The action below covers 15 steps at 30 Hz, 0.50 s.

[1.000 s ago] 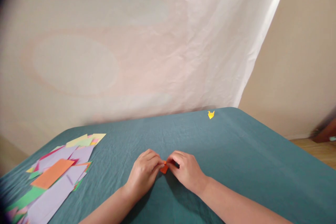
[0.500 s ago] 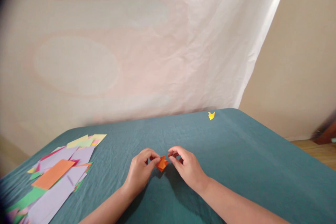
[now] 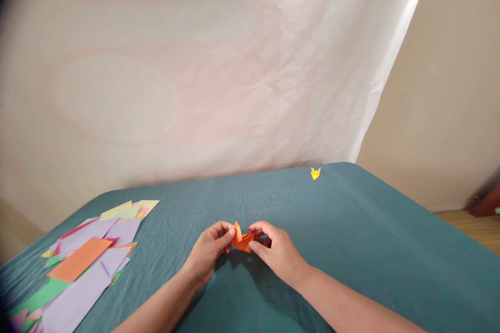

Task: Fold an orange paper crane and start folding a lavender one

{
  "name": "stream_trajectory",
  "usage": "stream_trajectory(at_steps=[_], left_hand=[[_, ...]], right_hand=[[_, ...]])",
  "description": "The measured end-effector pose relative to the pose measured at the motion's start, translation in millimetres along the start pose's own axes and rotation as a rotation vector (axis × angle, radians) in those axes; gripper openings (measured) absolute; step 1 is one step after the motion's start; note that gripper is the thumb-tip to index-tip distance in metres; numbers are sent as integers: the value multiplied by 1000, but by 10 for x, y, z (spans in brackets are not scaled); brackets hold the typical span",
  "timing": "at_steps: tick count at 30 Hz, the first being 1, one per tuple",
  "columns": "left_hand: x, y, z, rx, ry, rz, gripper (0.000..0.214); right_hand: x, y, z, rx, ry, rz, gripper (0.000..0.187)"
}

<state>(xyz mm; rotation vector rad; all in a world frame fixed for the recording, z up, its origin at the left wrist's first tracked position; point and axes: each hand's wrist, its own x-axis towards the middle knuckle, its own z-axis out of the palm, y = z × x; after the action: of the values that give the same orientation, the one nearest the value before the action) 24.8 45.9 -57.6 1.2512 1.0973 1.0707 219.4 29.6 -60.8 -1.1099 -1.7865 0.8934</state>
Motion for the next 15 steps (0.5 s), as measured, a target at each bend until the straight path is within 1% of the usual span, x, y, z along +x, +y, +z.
stream_trajectory(at_steps=[3, 4, 7, 9, 12, 15], left_hand=[[-18, 6, 17, -21, -71, 33, 23], [-31, 19, 25, -6, -86, 54, 25], [-86, 96, 46, 143, -112, 169, 49], [-117, 157, 48, 261, -148, 233, 58], [-131, 205, 27, 370, -196, 282, 57], [-114, 190, -6, 461, -198, 292, 51]], right_hand=[[15, 22, -21, 47, 7, 30, 20], [19, 28, -26, 59, 8, 33, 20], [21, 34, -32, 62, 5, 29, 19], [17, 27, -30, 39, 2, 2, 20], [11, 12, -30, 3, -4, -40, 20], [8, 12, -41, -21, 7, -37, 18]])
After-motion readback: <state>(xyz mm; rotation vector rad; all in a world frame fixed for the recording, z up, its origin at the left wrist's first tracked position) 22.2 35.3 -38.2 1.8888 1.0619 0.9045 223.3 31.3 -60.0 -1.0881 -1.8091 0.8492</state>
